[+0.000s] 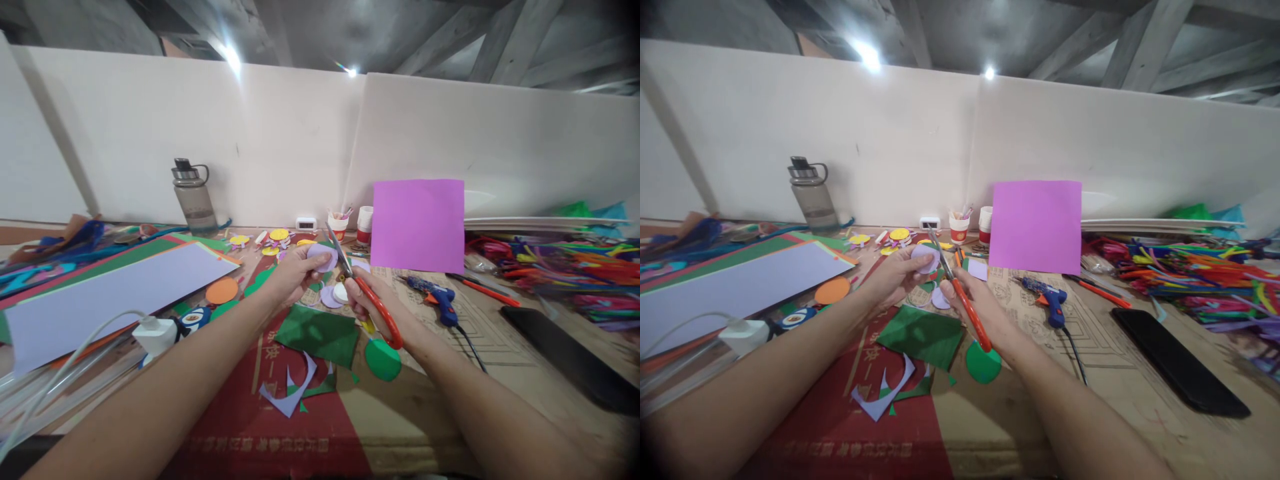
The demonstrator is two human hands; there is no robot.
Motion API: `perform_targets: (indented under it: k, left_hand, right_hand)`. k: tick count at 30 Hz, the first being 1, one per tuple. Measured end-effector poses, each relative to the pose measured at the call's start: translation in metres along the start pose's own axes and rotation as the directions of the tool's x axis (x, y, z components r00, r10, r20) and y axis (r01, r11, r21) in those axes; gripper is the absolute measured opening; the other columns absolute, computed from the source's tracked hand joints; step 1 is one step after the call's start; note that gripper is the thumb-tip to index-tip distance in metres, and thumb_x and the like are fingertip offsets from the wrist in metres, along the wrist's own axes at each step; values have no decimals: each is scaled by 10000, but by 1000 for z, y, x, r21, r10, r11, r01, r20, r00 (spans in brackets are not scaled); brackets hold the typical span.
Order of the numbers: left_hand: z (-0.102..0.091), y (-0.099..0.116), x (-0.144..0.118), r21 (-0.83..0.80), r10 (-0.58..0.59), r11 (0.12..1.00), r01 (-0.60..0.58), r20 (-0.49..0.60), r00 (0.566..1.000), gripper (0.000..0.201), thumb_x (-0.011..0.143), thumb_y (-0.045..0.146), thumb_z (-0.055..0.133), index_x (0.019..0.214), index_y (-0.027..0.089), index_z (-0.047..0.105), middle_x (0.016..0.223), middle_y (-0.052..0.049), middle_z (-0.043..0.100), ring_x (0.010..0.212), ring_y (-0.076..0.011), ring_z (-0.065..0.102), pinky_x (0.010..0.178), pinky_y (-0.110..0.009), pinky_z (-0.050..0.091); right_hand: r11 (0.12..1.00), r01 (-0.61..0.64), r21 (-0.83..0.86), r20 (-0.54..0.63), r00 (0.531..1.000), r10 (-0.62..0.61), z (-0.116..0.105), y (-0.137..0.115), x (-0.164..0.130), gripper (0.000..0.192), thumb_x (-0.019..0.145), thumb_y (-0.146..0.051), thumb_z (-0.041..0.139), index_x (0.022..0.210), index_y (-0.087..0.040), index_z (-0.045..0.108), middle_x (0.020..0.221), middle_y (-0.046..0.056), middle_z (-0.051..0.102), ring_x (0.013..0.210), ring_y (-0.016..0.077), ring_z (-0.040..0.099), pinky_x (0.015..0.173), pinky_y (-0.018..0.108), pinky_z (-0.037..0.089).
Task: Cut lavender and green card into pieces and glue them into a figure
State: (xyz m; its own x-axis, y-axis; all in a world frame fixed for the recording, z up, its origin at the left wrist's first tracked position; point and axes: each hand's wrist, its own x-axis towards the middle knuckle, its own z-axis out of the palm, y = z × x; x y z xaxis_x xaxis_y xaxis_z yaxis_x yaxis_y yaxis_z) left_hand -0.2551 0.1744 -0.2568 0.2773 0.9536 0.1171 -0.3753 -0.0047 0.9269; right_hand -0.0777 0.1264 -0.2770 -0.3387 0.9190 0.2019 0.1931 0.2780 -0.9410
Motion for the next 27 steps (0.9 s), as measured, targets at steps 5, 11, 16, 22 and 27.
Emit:
perform_targets:
  k: [5, 11, 16, 22, 27]
  left_hand:
    - [-6, 5, 3, 34, -7, 999, 4, 69, 998, 338, 584, 279, 870, 779, 87, 672, 667, -9, 585, 522, -33, 421, 436, -134, 290]
    - [-10, 12, 4, 129, -12, 992, -2, 111, 994, 328, 581, 309, 862, 710, 96, 649, 621, 5, 562, 503, -38, 415, 444, -150, 310]
    - [-10, 15, 4, 171, 7, 985, -21, 83, 997, 356, 561, 356, 868, 669, 99, 646, 592, 9, 554, 493, -35, 401, 428, -153, 273]
    - [-14, 7, 6, 149, 21, 989, -15, -40, 999, 431, 510, 405, 894, 752, 117, 682, 671, -6, 618, 542, -64, 499, 445, -159, 353]
    - [-14, 4, 6, 132, 59, 990, -56, -15, 998, 436, 579, 461, 858, 789, 119, 688, 716, -29, 654, 598, -103, 564, 485, -188, 420]
  right_hand:
    - [998, 39, -53, 3, 999, -39, -3, 6, 1, 291, 893, -480, 542, 809, -230, 418, 629, -64, 415, 512, 86, 373, 480, 219, 317]
    - [997, 32, -70, 48, 998, -29, -6, -1, -2, 274, 907, -467, 512, 810, -225, 425, 654, -59, 420, 521, 83, 366, 482, 215, 303]
    - [994, 30, -102, 26, 999, -27, -5, 1, -1, 293, 900, -474, 512, 783, -227, 405, 632, -60, 416, 513, 86, 363, 475, 214, 291]
    - [998, 4, -58, 16, 1000, -3, -2, 4, 0, 321, 865, -506, 558, 786, -230, 414, 626, -64, 382, 517, 91, 358, 479, 220, 301]
    - [999, 17, -52, 10, 1000, -16, -1, 8, 0, 287, 873, -480, 558, 804, -230, 436, 631, -63, 375, 524, 93, 373, 479, 214, 300]
